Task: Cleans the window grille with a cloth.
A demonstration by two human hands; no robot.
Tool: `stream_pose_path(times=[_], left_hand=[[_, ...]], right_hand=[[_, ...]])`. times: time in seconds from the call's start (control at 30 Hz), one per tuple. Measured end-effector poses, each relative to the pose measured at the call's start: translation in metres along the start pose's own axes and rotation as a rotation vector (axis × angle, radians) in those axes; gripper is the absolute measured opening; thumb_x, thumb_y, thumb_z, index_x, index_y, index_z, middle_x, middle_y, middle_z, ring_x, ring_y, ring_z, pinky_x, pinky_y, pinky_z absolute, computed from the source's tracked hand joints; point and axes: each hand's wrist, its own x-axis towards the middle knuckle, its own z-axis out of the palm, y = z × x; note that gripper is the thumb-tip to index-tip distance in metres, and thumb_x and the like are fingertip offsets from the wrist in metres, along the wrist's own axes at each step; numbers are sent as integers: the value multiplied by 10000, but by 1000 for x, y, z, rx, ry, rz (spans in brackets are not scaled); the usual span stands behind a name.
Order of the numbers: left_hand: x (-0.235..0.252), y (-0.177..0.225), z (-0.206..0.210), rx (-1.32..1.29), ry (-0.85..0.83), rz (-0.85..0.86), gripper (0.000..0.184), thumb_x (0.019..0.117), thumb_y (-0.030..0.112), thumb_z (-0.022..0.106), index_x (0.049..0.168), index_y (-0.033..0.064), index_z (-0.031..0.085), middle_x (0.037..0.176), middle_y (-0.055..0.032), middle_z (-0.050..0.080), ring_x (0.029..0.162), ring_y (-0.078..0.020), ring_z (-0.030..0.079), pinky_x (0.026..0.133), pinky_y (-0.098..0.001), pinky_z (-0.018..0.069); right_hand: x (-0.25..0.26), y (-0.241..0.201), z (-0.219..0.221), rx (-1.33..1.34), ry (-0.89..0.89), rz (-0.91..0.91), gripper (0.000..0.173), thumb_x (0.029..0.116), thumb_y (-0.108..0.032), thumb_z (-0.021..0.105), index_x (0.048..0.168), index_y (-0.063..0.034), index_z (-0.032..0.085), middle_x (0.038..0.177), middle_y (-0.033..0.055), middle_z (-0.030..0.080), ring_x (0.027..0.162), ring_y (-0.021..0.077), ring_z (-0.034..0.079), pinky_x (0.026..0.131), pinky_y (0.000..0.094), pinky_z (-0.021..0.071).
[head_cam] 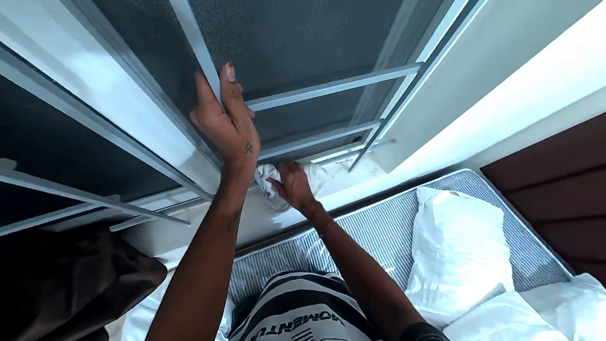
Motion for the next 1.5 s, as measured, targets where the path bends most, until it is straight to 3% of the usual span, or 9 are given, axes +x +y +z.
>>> stream_pose_path(times=[0.13, 0.37, 0.53, 0.63, 0.73, 0.87, 0.93, 1.07, 1.5], left_hand=[[0, -2, -1, -5, -16, 9, 296, 1112, 170, 450, 1051, -75, 603, 680, 15, 565, 552, -53, 564, 509, -243, 507], [1, 44, -33, 17, -303, -279, 301, 1127, 282, 417, 1013, 36, 546, 678, 13, 512, 535, -32, 496, 514, -157, 425], [28, 22, -44, 10, -401, -62, 399, 1122, 295, 405, 1050, -10, 653, 907, -65, 703, 815, -101, 690, 732, -282, 579], [52, 21, -42, 93, -461, -82, 488, 1127, 380, 317, 1166, 37, 663, 1029, -44, 746, 923, -114, 721, 755, -338, 604], [71, 33, -32, -24, -434, -108, 448, 1125, 371, 350, 1173, 28, 633, 1015, -26, 736, 906, -134, 724, 730, -339, 621], [81, 49, -18, -322, -370, -275, 434, 1135, 346, 310, 961, 68, 594, 641, 45, 591, 492, -93, 561, 438, -259, 497], [78, 48, -16, -407, -351, -322, 432, 1137, 346, 309, 841, 126, 533, 536, 83, 404, 407, -63, 387, 392, -225, 360], [70, 43, -11, -475, -284, -312, 416, 1135, 306, 327, 766, 168, 464, 519, 99, 336, 407, -47, 333, 402, -209, 317], [66, 31, -6, -400, -235, -159, 300, 1119, 251, 386, 848, 149, 463, 563, 90, 350, 432, -70, 353, 413, -248, 353]], right_hand=[[-7, 0, -16, 227, 90, 88, 287, 863, -44, 712, 1141, 24, 686, 1086, 197, 714, 1087, 347, 687, 993, 503, 548], [-45, -37, -58, 401, 586, 254, 302, 1006, -152, 653, 1284, -39, 619, 1086, 121, 708, 962, 214, 706, 818, 410, 603], [-29, -59, -88, 298, 788, 150, 372, 981, -84, 627, 1340, 1, 579, 1298, 152, 626, 1217, 240, 609, 1002, 404, 541], [8, -69, -111, 130, 602, 72, 426, 917, -46, 646, 1336, 22, 615, 1376, 215, 563, 1291, 354, 533, 1060, 502, 469], [55, -70, -101, 88, 302, -113, 415, 816, 53, 636, 1191, -90, 742, 1198, 103, 715, 1154, 284, 646, 1021, 519, 490], [76, -56, -102, 173, -42, -294, 397, 796, 79, 664, 1152, -72, 755, 1142, 108, 738, 1089, 285, 694, 943, 506, 567], [80, -41, -115, 115, -122, -235, 346, 822, 13, 704, 1150, -88, 749, 1123, 118, 737, 1043, 313, 702, 880, 559, 571], [87, -27, -140, -74, -237, 73, 370, 850, -63, 720, 1218, -102, 726, 1112, 188, 723, 1018, 413, 692, 826, 648, 548], [119, -35, -111, 550, -399, -422, 219, 901, 36, 675, 1110, 39, 740, 1020, 149, 753, 962, 192, 716, 932, 382, 565]])
